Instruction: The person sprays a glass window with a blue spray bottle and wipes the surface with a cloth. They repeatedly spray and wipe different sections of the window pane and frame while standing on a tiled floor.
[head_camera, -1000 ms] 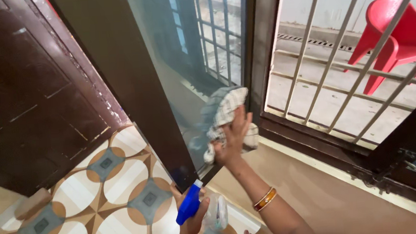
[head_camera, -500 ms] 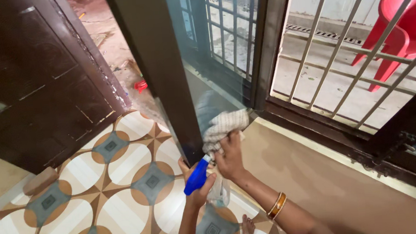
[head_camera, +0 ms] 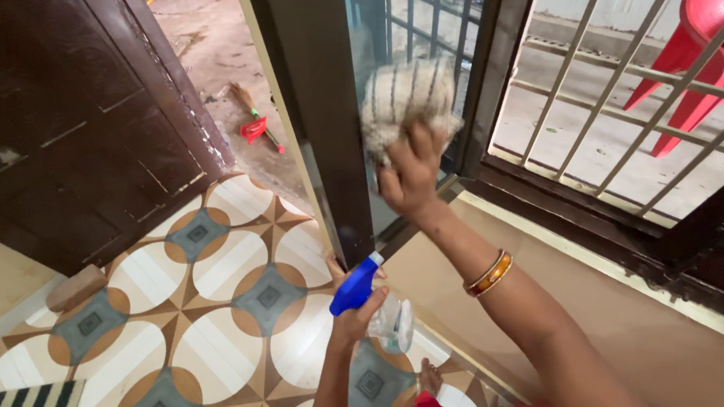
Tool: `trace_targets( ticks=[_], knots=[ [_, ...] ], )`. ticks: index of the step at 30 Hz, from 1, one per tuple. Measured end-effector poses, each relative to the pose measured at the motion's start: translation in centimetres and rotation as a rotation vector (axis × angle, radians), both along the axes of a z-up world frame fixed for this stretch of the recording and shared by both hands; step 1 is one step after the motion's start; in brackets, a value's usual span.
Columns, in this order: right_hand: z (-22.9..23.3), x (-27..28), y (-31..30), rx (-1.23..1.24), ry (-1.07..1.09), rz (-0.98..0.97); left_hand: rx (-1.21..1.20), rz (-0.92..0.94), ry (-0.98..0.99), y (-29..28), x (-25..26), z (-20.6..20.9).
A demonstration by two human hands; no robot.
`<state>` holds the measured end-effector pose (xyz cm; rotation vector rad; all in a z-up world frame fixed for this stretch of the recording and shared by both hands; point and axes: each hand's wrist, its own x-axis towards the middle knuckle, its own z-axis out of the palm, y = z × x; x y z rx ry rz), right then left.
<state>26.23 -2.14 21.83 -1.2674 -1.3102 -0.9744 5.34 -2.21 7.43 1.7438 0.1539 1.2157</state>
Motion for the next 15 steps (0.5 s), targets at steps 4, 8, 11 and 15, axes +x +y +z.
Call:
trace_targets(
  ticks=[4, 8, 11, 15],
  knots=[
    [-10.6, 0.1, -2.6, -0.064, 0.012, -0.033, -0.256, -0.099, 0.089, 0.0, 0.0, 0.4],
    [-15.0, 1.7, -7.7, -0.229, -0.013, -0.015, -0.37, -0.08, 0.198, 0.2, 0.5, -0.3],
    [-13.3, 2.3, -9.8, -0.444, 0.189, -0.014, -0.174, 0.001, 0.144, -0.5, 0.1, -0.4],
    [-6.7, 0.9, -10.6, -0.259, 0.119, 0.109, -0.171, -0.054, 0.103, -0.7, 0.2, 0.6]
  ],
)
